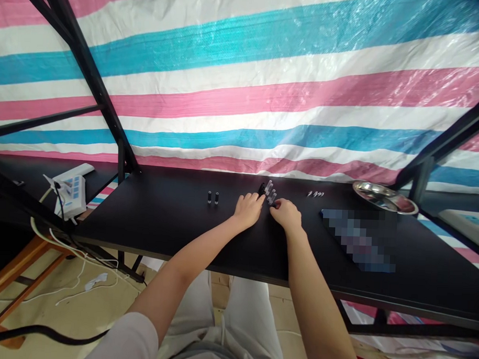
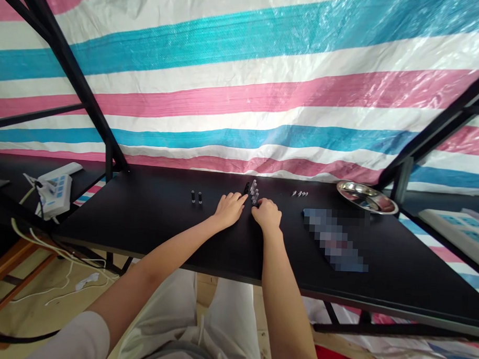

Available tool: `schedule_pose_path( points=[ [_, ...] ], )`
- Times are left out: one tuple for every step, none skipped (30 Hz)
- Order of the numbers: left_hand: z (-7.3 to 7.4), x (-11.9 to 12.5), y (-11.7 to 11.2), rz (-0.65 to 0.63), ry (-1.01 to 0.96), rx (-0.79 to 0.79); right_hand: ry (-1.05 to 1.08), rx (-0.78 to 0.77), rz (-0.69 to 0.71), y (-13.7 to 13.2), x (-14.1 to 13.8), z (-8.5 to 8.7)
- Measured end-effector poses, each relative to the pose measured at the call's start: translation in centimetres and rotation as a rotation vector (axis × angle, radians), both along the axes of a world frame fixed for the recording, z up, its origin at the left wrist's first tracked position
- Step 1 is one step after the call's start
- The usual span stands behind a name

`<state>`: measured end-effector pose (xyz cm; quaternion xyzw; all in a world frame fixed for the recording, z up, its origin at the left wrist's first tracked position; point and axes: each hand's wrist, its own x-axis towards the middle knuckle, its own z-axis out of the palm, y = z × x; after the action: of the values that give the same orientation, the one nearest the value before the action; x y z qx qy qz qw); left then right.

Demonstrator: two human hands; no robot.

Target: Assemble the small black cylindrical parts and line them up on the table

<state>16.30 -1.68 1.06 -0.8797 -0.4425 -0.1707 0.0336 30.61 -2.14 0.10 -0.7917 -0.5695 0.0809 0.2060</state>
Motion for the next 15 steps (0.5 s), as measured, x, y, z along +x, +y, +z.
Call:
schedule_pose_path(
  points=[
    [-0.1, -0.1, 0.2, -0.006, -0.015, 0.022, 0.001, 0.000, 0.005, 0.1, 0.0, -0.1],
    [-0.1, -0.2, 0.4, -0.009, -0.029, 0.038, 0.002, 0.003, 0.007, 0.2, 0.1, -0.3],
    [-0.1, -0.3, 0.6, -0.012, -0.041, 0.050, 0.003, 0.009, 0.006, 0.3, 0.1, -0.4],
    [-0.1, -0.4, 0.7, -0.016, -0.050, 0.057, 0.005, 0.017, 0.004, 0.4, 0.1, -0.6],
    [-0.2, -0.5, 0.9, -0.020, -0.057, 0.062, 0.006, 0.026, 0.000, 0.4, 0.0, -0.7],
    [-0.2, -0.6, 1.0, -0.022, -0.060, 0.063, 0.006, 0.035, -0.005, 0.5, 0.0, -0.9],
    [-0.2, -0.6, 1.1, -0.023, -0.059, 0.062, 0.005, 0.042, -0.010, 0.6, -0.1, -1.0],
    [-0.2, -0.6, 1.1, -0.022, -0.056, 0.058, 0.004, 0.050, -0.016, 0.6, -0.1, -1.0],
    [-0.3, -0.6, 1.2, -0.020, -0.053, 0.051, 0.005, 0.056, -0.022, 0.6, -0.2, -1.1],
    [-0.4, -0.6, 1.3, -0.017, -0.054, 0.042, 0.006, 0.060, -0.028, 0.6, -0.2, -1.1],
    [-0.5, -0.6, 1.3, -0.015, -0.062, 0.032, 0.009, 0.062, -0.033, 0.6, -0.3, -1.0],
    [-0.6, -0.6, 1.3, -0.013, -0.077, 0.025, 0.012, 0.060, -0.040, 0.6, -0.3, -1.0],
    [-0.7, -0.6, 1.3, -0.012, -0.097, 0.019, 0.015, 0.058, -0.046, 0.6, -0.4, -0.9],
    [-0.7, -0.7, 1.2, -0.011, -0.121, 0.015, 0.016, 0.055, -0.050, 0.6, -0.4, -0.9],
    [-0.8, -0.8, 1.1, -0.011, -0.147, 0.014, 0.017, 0.051, -0.052, 0.6, -0.4, -0.8]
  ],
)
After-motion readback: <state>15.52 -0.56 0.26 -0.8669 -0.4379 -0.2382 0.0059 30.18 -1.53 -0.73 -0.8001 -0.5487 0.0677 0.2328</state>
